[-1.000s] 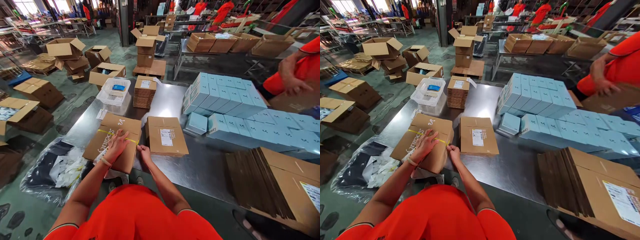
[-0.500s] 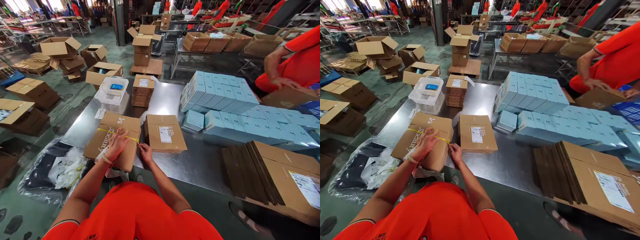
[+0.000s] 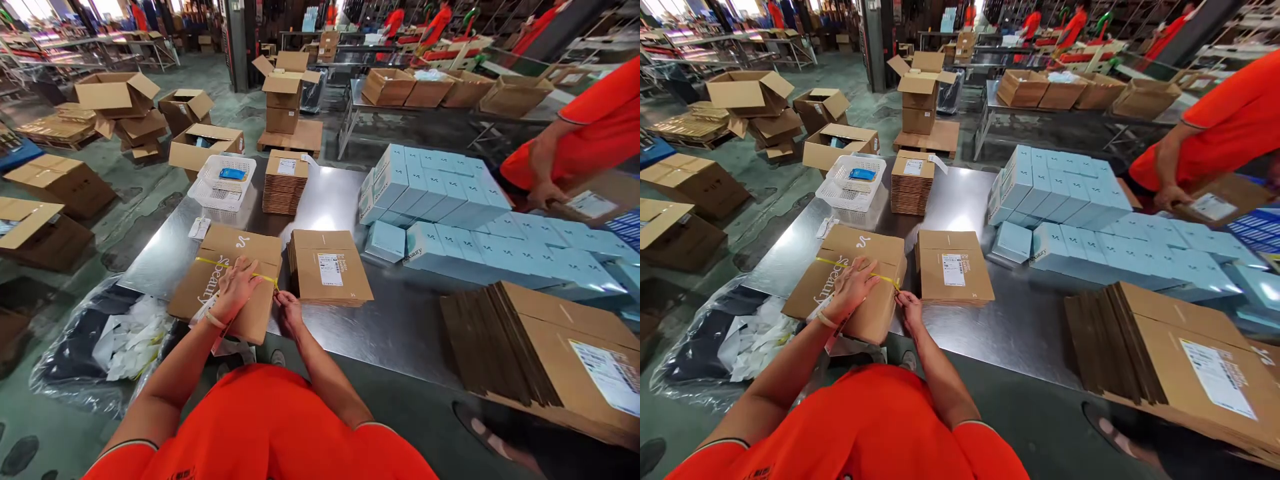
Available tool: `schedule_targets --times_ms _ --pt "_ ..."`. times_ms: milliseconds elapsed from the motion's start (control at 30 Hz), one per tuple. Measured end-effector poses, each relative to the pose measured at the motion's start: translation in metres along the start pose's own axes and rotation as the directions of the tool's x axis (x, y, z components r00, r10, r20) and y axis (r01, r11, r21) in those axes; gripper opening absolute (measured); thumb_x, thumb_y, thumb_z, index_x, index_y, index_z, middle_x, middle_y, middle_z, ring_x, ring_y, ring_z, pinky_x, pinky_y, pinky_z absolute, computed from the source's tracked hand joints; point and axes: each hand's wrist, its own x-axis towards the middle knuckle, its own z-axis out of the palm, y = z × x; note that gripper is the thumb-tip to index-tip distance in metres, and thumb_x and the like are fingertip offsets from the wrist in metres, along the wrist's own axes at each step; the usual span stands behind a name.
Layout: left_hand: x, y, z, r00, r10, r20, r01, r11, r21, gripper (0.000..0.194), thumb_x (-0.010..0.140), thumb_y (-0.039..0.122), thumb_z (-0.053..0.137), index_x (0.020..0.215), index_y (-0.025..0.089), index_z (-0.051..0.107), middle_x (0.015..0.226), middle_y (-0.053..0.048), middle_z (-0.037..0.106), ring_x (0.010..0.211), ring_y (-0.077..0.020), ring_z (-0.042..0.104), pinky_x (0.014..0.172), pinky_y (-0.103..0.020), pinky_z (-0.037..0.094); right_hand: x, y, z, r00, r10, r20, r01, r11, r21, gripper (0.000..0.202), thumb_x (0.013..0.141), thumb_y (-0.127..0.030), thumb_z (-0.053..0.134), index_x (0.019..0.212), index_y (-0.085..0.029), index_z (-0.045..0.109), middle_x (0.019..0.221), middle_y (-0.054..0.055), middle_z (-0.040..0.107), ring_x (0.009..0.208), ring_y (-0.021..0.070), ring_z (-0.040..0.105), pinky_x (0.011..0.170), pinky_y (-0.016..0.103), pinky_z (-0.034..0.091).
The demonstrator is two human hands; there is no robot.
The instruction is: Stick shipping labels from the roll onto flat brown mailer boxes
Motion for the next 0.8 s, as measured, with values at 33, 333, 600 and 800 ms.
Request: schedule_targets --times_ms 33,333,600,800 --pt "0.000 0.000 0.000 1.000 -0.002 0.001 0.001 1.000 0.004 0.053 0.105 0.046 0.060 0.156 0.035 0.062 0.171 -0.011 0.047 0.135 -0.0393 0.062 0.107 -0.050 0.056 0.000 -0.002 -0.001 1.000 0.018 0.013 -0.018 1.000 0.015 0.045 0.053 -0.055 0.098 0.071 -0.024 0.070 0.077 0.004 0.074 0.083 0.0242 0.070 0.083 0.042 0.061" --pt "-0.002 0.001 -0.001 1.000 0.014 -0.025 -0.013 1.000 0.016 0.051 0.106 0.045 0.059 0.155 0.032 0.063 0.169 -0.013 0.050 0.132 -0.0383 0.064 0.106 -0.051 0.057 -0.004 -0.023 -0.003 0.992 0.076 0.104 -0.074 0.997 -0.024 0.051 0.052 -0.058 0.101 0.068 -0.022 0.068 0.071 -0.002 0.065 0.073 0.0152 0.061 0.079 0.032 0.056" --pt "0.001 0.000 0.002 1.000 -0.008 -0.001 0.008 1.000 0.026 0.053 0.106 0.049 0.057 0.157 0.035 0.061 0.171 -0.012 0.046 0.133 -0.0385 0.063 0.107 -0.052 0.056 0.000 -0.027 0.011 0.995 -0.006 0.096 0.034 0.956 -0.290 0.040 0.066 -0.056 0.081 0.066 -0.023 0.057 0.063 -0.005 0.055 0.062 0.0127 0.051 0.066 0.027 0.046" --pt "0.002 0.001 0.001 1.000 0.005 0.004 -0.005 1.000 0.029 0.054 0.105 0.049 0.057 0.157 0.034 0.061 0.170 -0.013 0.047 0.133 -0.0404 0.063 0.106 -0.052 0.056 0.005 -0.032 0.024 0.998 -0.020 0.062 0.040 0.937 -0.347 0.038 0.064 -0.045 0.076 0.065 -0.026 0.042 0.060 -0.009 0.043 0.059 0.0111 0.042 0.057 0.023 0.038"
